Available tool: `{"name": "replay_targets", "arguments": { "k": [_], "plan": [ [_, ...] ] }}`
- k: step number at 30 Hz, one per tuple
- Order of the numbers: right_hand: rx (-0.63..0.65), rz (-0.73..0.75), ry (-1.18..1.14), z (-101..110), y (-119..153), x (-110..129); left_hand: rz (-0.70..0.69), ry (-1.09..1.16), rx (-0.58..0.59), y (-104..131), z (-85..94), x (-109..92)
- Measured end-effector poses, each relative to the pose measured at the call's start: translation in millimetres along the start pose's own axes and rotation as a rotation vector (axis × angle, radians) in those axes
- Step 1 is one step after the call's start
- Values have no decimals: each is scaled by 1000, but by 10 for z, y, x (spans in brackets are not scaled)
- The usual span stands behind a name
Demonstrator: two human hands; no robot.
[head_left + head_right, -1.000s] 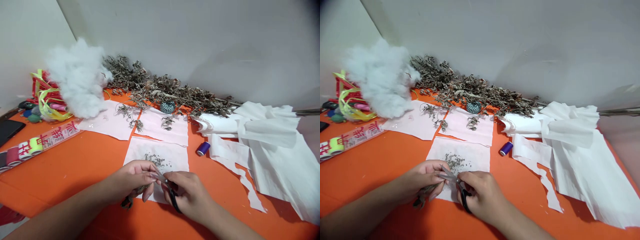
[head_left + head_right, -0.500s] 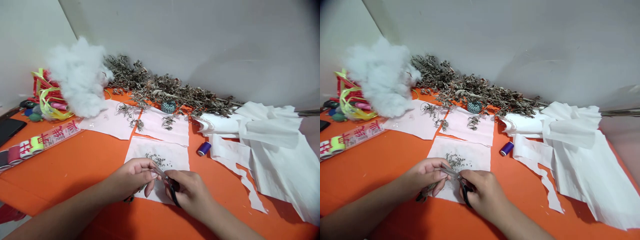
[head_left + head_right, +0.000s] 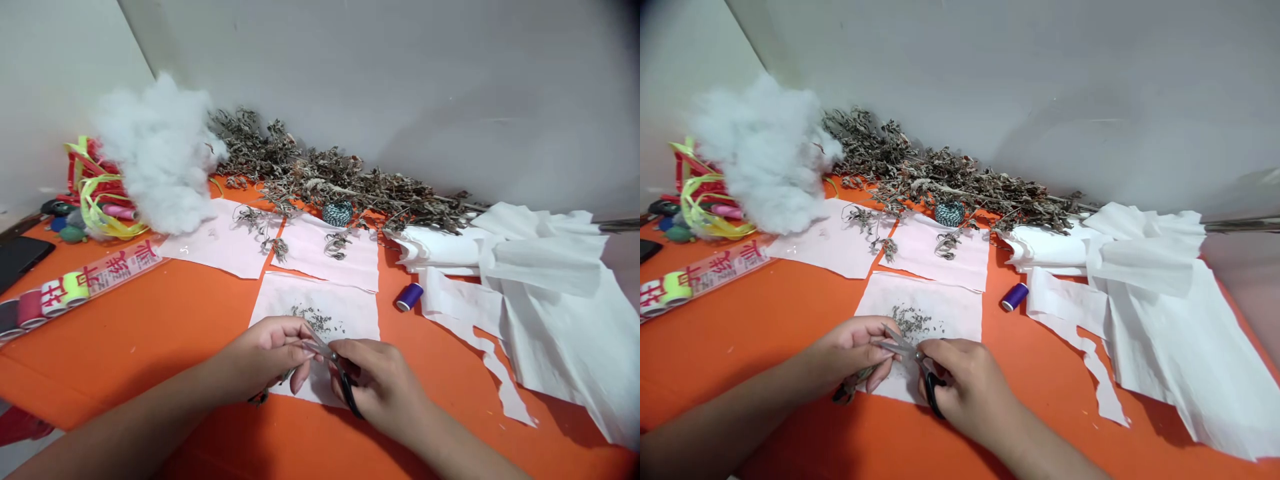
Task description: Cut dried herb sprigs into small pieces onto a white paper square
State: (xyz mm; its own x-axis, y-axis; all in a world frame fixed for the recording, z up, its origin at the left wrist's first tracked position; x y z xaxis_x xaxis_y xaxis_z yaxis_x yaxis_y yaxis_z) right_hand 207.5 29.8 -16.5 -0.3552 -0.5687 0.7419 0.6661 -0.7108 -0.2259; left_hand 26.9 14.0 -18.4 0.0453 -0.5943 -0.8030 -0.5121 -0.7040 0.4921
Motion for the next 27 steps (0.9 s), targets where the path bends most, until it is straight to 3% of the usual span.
{"name": "replay_targets", "arguments": {
  "k": [10,17,27],
  "plan": [
    [28,-22,9,1,27,-14,-12,5,-2,10,-6,-7],
    [-42,-59,60,1,14,-36,-53,79,-85,10,2,-49],
    [-65,-64,85,-4,21,-59,-56,-11,-107,19,-29,-82]
  ]
}}
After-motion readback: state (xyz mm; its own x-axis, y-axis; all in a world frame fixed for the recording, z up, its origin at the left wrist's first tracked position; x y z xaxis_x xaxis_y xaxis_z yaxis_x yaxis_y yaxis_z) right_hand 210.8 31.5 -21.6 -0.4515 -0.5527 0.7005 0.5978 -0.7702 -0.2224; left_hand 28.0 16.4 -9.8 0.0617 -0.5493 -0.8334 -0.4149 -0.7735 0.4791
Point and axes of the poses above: each hand's wrist, its own y-axis away from the middle knuckle, its own z-axis out of the back of the hand, x = y × z, the point moved 3 cm from there along -y, towards the middle knuckle, and after that the axes turned 4 degrees about z, right-handed, at the moved point
